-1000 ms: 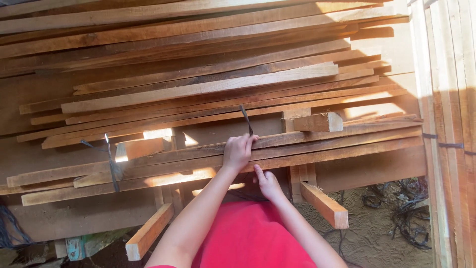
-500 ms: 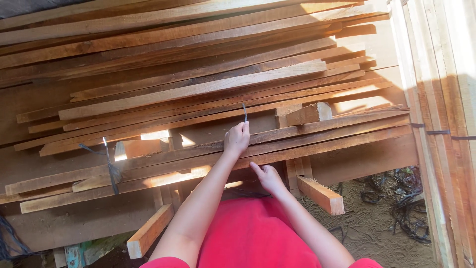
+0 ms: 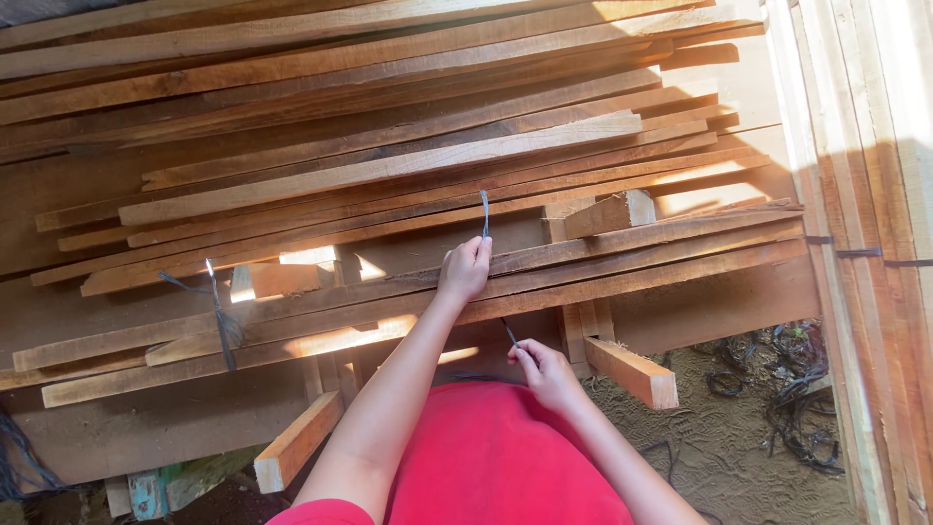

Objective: Tying together a stack of thin wooden planks using plastic strips.

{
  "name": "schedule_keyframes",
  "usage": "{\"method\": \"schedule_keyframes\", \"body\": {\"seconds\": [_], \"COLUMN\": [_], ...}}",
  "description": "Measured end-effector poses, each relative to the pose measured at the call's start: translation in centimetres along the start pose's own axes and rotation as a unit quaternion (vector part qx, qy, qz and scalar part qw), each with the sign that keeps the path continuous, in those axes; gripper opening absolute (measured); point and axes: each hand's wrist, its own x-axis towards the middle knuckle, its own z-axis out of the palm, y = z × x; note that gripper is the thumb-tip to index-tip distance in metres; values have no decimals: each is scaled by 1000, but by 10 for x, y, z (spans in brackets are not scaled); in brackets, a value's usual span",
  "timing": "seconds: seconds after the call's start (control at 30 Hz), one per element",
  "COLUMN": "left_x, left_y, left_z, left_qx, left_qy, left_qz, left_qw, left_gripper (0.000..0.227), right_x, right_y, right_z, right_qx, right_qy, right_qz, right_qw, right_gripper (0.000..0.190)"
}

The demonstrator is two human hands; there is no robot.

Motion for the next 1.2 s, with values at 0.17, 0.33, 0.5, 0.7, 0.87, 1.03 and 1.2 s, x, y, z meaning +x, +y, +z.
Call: {"method": "schedule_keyframes", "body": {"seconds": [0.17,0.33,0.5,0.7,0.87,1.03,1.2], "left_x": [2,-1,-5,-1,-8,9,27], "left_y": [-4,-4,-4,-12,5,-19,-37], "left_z": [1,-1,-3,0,-6,5,8], "left_qx": [2,-1,-29,-9,-38,-76,-200], "left_qy": [1,1,-15,-27,-48,-68,-162], "left_qz": [3,18,8,23,47,11,22], "left_qw": [1000,1000,999,999,997,995,966], "left_gripper": [48,47,44,43,37,37,37], "right_x": [-7,-14,-15,-23,46,178,254], "right_y": [12,0,-11,-55,-110,-116,-97], "right_z": [-5,-15,-25,-47,-72,-68,-57], "right_qx": [5,7,-26,31,58,208,224], "right_qy": [1,13,0,40,94,77,70], "right_qz": [21,31,29,-26,-104,-113,63], "right_qw": [1000,999,999,998,988,969,970], "right_gripper": [21,22,22,25,33,36,30]}}
